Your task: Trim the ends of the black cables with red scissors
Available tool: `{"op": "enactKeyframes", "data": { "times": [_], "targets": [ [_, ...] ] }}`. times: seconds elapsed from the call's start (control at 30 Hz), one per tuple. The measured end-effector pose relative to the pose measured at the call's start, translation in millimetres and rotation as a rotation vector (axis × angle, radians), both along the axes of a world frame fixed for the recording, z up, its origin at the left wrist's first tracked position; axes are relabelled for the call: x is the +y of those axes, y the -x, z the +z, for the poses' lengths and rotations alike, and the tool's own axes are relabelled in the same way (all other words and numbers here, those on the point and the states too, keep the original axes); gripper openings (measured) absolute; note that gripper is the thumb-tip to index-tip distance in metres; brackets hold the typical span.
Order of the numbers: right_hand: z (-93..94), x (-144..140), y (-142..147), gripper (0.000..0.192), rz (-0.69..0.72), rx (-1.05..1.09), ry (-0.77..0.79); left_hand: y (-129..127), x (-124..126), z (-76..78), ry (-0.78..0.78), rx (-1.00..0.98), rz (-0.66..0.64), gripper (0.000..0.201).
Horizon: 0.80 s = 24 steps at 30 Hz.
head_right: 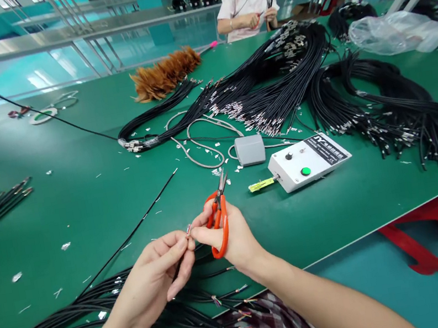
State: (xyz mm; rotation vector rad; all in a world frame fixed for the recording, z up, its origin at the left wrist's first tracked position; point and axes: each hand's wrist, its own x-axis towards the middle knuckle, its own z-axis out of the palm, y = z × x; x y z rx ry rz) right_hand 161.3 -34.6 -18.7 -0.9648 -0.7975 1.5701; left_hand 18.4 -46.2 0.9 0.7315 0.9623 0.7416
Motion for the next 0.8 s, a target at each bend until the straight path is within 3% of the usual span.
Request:
{"op": "enactKeyframes", "data": {
  "times": [0.33, 0.57, 0.67, 0.8],
  "targets": [
    [-2.4, 3, -14, 0.028, 0.177, 0.030, -0.121, 10, 3, -0.5, 0.100, -0.132, -0.120, 0.023],
    [1.9, 8, -14, 0.035, 0.361, 0.102, -0.121, 19, 5, -10.5, 0.278, -0.383, -0.291, 0.024],
    [1.6, 5, -9, 0.034, 0.321, -0.019, -0.188, 19, 3, -12.5, 0.274, -0.383, -0.302, 0.026],
    [-5.7, 6, -2, 0.022, 0.104, -0.274, -0.277, 14, -2, -6.8, 0.202, -0.266, -0.277, 0.028]
  ]
}}
